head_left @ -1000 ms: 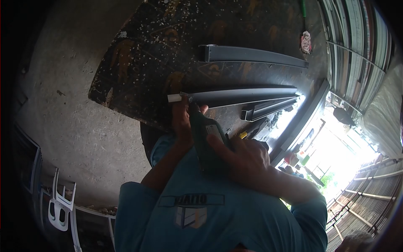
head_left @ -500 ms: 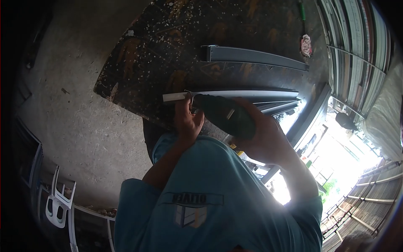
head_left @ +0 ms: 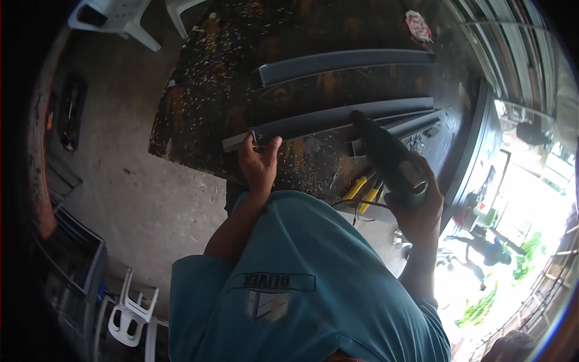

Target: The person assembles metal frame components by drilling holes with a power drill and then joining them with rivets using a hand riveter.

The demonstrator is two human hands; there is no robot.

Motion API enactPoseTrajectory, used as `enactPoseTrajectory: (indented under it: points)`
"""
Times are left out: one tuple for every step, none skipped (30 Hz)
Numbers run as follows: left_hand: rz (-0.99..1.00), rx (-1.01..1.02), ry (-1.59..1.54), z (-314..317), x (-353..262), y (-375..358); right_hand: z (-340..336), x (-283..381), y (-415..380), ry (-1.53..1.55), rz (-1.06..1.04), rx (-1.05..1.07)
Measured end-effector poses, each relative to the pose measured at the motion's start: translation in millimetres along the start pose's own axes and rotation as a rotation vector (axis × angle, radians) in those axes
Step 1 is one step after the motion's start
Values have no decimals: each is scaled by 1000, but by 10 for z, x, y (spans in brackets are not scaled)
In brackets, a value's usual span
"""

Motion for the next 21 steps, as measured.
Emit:
enactPoseTrajectory:
  points:
    - [-7, -4, -22, 12, 7, -5, -48, -241, -144, 28, 52, -97]
    - [-12, -26, 59, 7, -36, -20, -84, -494, -301, 55, 105, -189]
    - [3, -13, 76, 19, -46, -36, -94, -759, -467, 76, 118, -198]
    - [-17, -17, 73, 27, -42, -39, -99, -1062, -655, 291, 230, -296]
    - [-37, -22, 72, 32, -39, -45, -96, -1331, -839, 507, 340, -390]
    - [-73, -29, 26, 52, -31, -52, -98, -1526, -982, 531, 345, -396]
    - [-56, -27, 43, 36, -82, -51, -93, -1721, -1125, 733, 433, -449]
    - [-81, 15, 115, 19, -151, -48, -86, -1940, -1278, 933, 517, -494]
    - [-107, 44, 183, 20, -215, -45, -53, -2272, -1425, 953, 504, -490]
    - [-85, 27, 246, 40, -211, -45, 72, -2685, -1575, 1235, 485, -522]
    - [-67, 12, 262, 59, -206, -54, 213, -3012, -1691, 1519, 465, -549]
    - [-76, 13, 232, 80, -196, -57, 307, -3234, -1739, 1608, 454, -598]
    - [-89, 16, 202, 87, -188, -67, 410, -3417, -1746, 1630, 444, -588]
    - [-112, 28, 241, 91, -189, -67, 501, -3599, -1763, 1685, 387, -688]
    - [-102, 17, 249, 78, -160, -82, 589, -3782, -1772, 1733, 329, -792]
    - [-84, -21, 408, 55, -99, -81, 702, -4015, -1793, 1770, 263, -808]
    - [-61, -47, 556, 80, -84, -66, 834, -4135, -1799, 1767, 253, -832]
    - [-99, -46, 617, 77, -147, -84, 944, -4220, -1801, 1814, 203, -882]
    - [-62, -99, 620, 87, -149, -101, 1028, -4333, -1835, 1847, 151, -942]
    - [-86, -110, 713, 90, -218, -129, 1194, -4550, -1872, 1841, 211, -930]
    - [32, -203, 820, 120, -223, -171, 1321, -4703, -1889, 1841, 274, -913]
Point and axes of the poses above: each hand's wrist, its own y-axis towards the middle knuckle, its own z-axis out of the palm, x = y × z, the point moved 2 cm from there along y, towards the middle knuckle, and after that the axes turned 5 degrees about x, right-handed, at the moved point
